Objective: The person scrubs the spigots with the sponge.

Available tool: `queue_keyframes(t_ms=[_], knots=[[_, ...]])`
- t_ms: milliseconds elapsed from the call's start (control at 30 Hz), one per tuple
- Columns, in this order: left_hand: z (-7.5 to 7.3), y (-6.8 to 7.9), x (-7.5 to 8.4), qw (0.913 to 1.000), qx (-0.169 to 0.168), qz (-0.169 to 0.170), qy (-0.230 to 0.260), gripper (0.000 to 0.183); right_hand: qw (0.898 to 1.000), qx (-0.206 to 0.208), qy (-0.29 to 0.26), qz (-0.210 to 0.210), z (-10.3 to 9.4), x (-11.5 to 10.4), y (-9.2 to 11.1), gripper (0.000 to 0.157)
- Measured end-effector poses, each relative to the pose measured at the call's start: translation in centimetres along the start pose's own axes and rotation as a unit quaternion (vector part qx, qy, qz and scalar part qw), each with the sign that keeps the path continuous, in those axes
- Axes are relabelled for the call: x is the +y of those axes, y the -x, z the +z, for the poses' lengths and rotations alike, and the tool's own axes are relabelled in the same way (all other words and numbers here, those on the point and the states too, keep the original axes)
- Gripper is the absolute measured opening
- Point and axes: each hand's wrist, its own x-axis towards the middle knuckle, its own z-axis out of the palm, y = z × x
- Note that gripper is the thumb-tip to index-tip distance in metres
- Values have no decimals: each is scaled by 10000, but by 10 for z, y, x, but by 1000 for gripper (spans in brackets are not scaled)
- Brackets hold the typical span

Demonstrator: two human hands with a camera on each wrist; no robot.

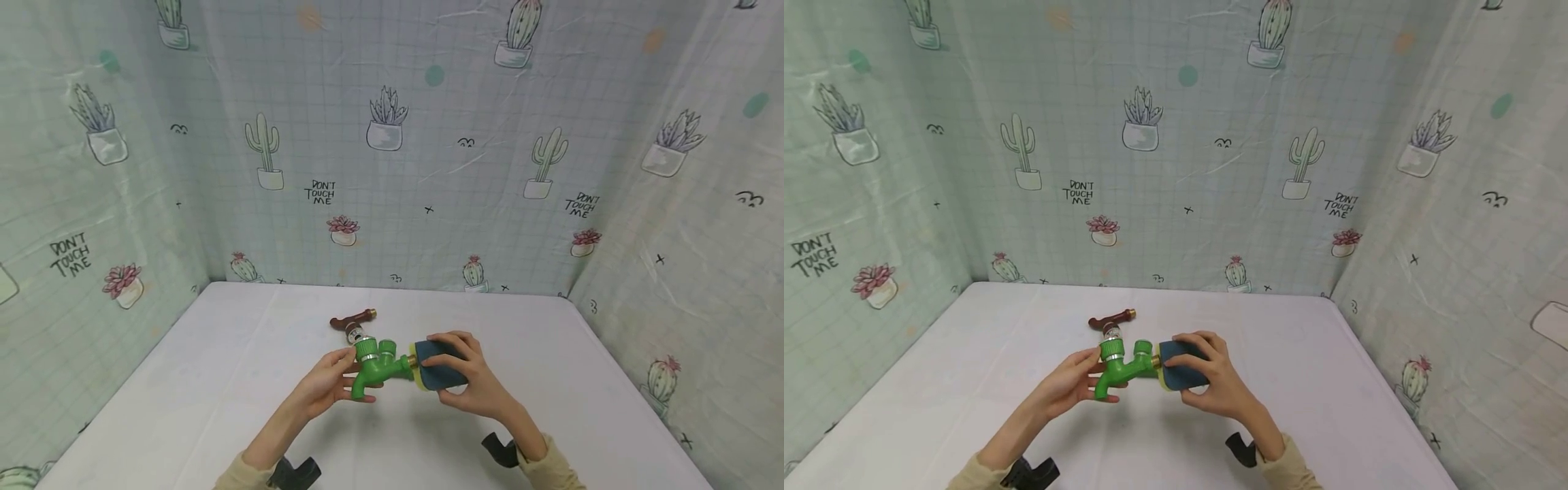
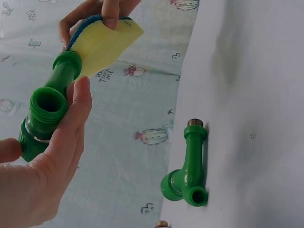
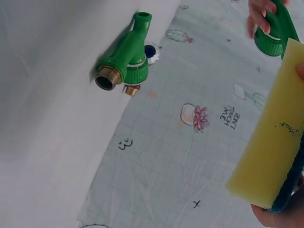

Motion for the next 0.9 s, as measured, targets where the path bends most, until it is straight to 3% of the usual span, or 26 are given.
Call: queue_keyframes(t_ms=[233, 433, 700, 900], knots=[[8, 0, 1, 9962, 471, 457, -568, 62, 9997, -160, -139, 100, -3, -3, 1, 49], [13, 1, 0, 9870, 1027, 765, -969, 63, 9987, 2, -454, 229, -8, -11, -6, 50], [15, 2, 1, 9772, 1006, 1225, -1412, 58, 9935, -587, -567, 788, -2, -8, -12, 44], [12, 3, 1, 9779, 930, 1296, -1351, 56, 9949, -416, -21, 920, -1, 3, -11, 46]])
